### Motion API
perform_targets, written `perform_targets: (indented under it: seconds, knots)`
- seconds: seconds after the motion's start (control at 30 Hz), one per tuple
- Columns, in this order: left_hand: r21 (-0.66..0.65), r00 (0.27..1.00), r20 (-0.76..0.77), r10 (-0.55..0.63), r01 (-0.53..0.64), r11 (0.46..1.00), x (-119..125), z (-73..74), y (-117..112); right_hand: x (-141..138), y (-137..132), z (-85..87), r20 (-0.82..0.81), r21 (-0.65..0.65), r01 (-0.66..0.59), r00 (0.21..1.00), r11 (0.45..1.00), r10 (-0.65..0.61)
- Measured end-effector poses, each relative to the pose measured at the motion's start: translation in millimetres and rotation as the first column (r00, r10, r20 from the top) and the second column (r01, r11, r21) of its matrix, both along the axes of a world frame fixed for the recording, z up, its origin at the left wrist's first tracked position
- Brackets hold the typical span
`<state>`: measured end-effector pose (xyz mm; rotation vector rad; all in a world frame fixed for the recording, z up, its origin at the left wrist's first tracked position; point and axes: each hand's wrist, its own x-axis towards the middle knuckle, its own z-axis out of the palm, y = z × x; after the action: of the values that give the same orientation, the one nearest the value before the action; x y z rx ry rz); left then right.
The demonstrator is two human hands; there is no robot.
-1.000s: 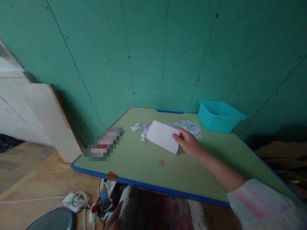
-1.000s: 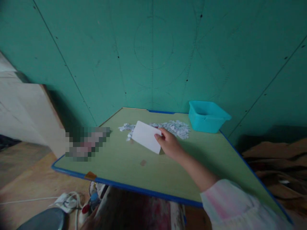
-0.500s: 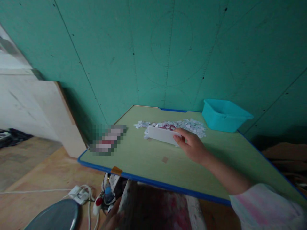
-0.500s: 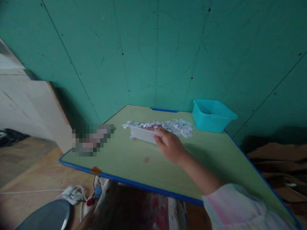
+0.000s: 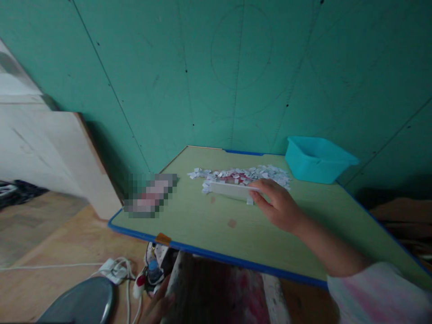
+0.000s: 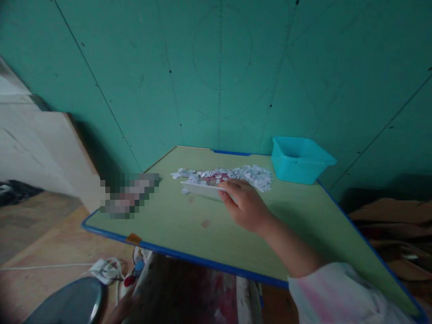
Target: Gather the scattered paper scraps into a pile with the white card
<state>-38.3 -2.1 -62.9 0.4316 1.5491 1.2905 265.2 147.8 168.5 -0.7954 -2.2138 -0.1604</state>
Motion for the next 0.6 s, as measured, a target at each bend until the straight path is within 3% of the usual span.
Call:
perform_targets:
  seconds: [0.2,0.3,0.37,0.47,0.6]
  knots:
    - [0.015,1.000,0.001,-0.019,0.019,1.000,11.9,26.0,1.0,-7.7,-1.4,-6.6,0.080,-0.055,-0.006,0.997,0.998,0.010]
    - [0.060,0.999,-0.051,0.013,-0.010,0.998,17.9,40.5,2.8,-5.2,-8.1,-1.6,0.039,-0.114,-0.014,0.999,0.993,0.018]
    - [0.062,1.000,0.007,0.017,-0.017,0.998,20.5,45.4,3.0,-1.1,-11.4,2.3,-0.013,-0.158,0.003,1.000,0.987,-0.005]
    - [0.067,0.993,0.113,0.025,-0.033,0.997,21.9,44.6,2.5,3.8,-11.4,3.6,-0.065,-0.229,0.051,0.996,0.972,-0.068]
    - [0.031,0.989,0.138,0.060,-0.064,0.997,17.8,33.0,2.8,1.4,-7.3,-4.4,-0.065,-0.317,0.065,0.994,0.946,-0.090]
